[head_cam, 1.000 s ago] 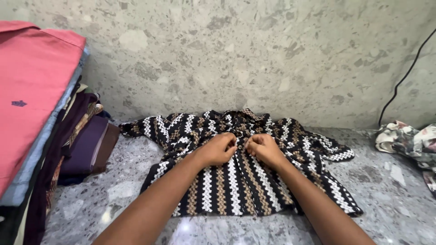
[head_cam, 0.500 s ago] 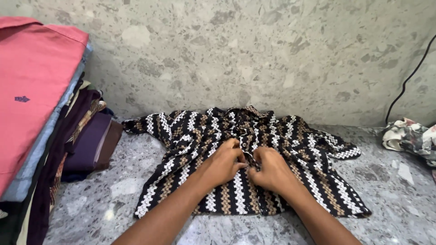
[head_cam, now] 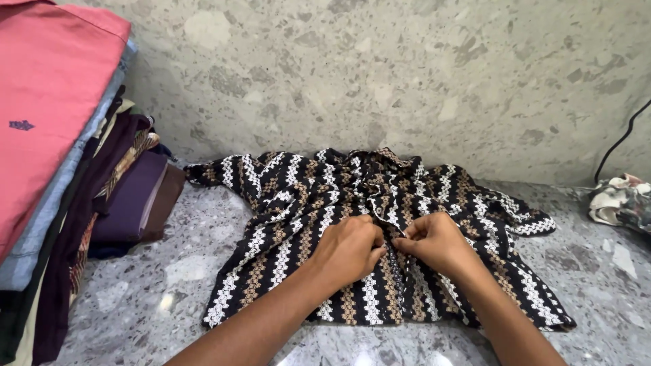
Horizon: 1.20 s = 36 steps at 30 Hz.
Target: The person is carefully folding a striped shirt on a marble-patterned counter next to a stack of other folded clothes.
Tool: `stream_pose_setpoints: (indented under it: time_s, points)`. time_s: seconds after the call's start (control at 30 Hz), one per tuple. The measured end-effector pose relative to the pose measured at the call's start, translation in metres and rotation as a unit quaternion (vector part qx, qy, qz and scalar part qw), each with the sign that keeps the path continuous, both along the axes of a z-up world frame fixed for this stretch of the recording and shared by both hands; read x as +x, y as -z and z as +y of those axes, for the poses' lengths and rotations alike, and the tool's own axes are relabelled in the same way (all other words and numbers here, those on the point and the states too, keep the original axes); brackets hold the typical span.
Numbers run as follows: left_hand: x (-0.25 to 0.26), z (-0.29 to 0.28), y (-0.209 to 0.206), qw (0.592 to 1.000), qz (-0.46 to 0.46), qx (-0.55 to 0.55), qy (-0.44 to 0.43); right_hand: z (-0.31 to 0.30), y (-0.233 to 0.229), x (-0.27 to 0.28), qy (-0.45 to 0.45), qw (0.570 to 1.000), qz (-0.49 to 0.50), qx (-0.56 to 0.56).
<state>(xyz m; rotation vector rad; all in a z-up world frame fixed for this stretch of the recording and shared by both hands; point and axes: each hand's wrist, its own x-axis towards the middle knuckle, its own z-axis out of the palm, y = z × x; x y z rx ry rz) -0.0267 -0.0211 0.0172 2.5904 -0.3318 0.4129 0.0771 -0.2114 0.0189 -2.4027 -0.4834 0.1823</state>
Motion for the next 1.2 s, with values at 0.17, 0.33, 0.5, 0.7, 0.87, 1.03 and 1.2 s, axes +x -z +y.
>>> stream_pose_setpoints:
  time_s: [0.17,0.33,0.5,0.7,0.87,1.03,1.2]
  points:
    - [0.002,0.004,-0.001,0.993,0.057,-0.101,-0.016,0.018,-0.010,-0.028,0.018,0.990,-0.127,-0.062]
    - [0.004,0.008,-0.005,0.977,0.084,-0.186,-0.062,0.022,-0.013,-0.032,-0.016,0.988,-0.140,-0.064]
    - [0.010,0.012,0.001,0.956,0.139,-0.243,-0.083,0.020,-0.012,-0.031,-0.033,0.997,-0.076,0.012]
    - [0.011,0.015,0.003,0.948,0.142,-0.274,-0.081,0.019,-0.009,-0.029,-0.084,0.991,-0.096,0.035]
    - [0.014,0.016,0.005,0.946,0.145,-0.278,-0.085,0.015,-0.002,-0.023,-0.111,0.987,-0.082,0.076]
    - [0.021,0.019,0.015,0.942,0.142,-0.293,-0.077,0.008,-0.003,-0.016,-0.123,0.984,-0.009,0.129]
    - [0.031,0.022,0.030,0.898,0.149,-0.414,0.000,0.008,-0.013,-0.017,-0.123,0.960,0.111,0.225]
